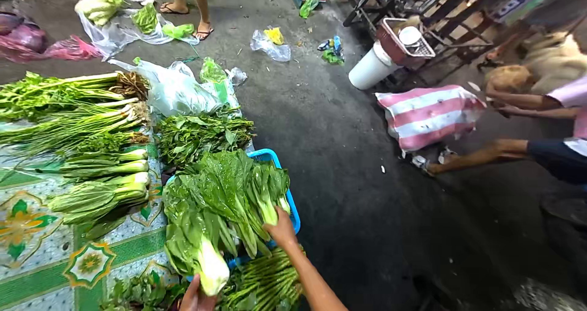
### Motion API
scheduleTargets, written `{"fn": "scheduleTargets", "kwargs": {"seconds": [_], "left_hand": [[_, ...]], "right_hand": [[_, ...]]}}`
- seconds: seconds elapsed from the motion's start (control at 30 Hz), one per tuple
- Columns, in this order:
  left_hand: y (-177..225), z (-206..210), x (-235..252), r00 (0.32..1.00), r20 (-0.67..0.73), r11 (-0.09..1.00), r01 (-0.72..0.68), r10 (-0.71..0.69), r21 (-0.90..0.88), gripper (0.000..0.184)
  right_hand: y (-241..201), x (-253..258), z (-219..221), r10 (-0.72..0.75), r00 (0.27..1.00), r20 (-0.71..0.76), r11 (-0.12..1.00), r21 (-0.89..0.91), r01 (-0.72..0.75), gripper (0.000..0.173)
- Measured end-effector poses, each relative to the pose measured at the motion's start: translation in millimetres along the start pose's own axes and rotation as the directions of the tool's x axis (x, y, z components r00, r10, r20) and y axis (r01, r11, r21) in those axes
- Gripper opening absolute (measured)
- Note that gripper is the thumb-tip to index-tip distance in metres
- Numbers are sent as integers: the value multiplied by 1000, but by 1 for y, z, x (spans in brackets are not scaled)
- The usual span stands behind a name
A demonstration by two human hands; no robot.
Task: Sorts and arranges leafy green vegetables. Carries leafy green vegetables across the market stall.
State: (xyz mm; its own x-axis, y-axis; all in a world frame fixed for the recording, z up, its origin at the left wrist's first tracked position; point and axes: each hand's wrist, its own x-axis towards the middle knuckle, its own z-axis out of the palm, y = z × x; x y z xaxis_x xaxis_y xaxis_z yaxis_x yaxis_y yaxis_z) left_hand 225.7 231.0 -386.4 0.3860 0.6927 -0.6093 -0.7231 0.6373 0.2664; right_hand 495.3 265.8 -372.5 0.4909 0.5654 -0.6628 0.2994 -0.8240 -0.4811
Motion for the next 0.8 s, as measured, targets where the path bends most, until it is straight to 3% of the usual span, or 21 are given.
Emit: {"fn": "scheduleTargets", "kwargs": {"seconds": [0.07,0.13,0.2,0.3,0.33,0.43,0.57,0.7,0.8], "left_hand": [[12,-14,-4,968,247,999,-49,51,-14,55],[25,-23,-13,966,242,995,-95,86,26,57],[37,-29,-20,982,174,994,-83,70,72,60],[47,-26,-20,913,409,999,-19,1,39,55],[46,-25,-20,918,396,998,-41,16,54,50],[33,-8,-23,994,72,983,-97,87,158,39],[22,-6,-11,999,-31,985,37,-32,171,61],[15,2,-4,992,-93,965,102,-82,241,73],[7,11,10,978,-204,940,113,-47,323,49]], "right_hand": [[-4,-9,-26,-62,997,-48,940,332,75,68],[-3,-8,-48,-115,982,-147,867,468,172,67],[-2,2,-61,-131,979,-158,860,474,191,68],[-5,17,-50,-2,1000,-23,942,336,10,73],[-6,19,-39,70,997,35,970,230,-76,77],[-9,18,1,248,965,91,968,-60,-243,90],[-3,20,36,222,975,-8,975,7,-222,90],[4,20,28,203,978,-40,975,-87,-205,85],[4,18,18,212,974,-82,967,-129,-221,78]]}}
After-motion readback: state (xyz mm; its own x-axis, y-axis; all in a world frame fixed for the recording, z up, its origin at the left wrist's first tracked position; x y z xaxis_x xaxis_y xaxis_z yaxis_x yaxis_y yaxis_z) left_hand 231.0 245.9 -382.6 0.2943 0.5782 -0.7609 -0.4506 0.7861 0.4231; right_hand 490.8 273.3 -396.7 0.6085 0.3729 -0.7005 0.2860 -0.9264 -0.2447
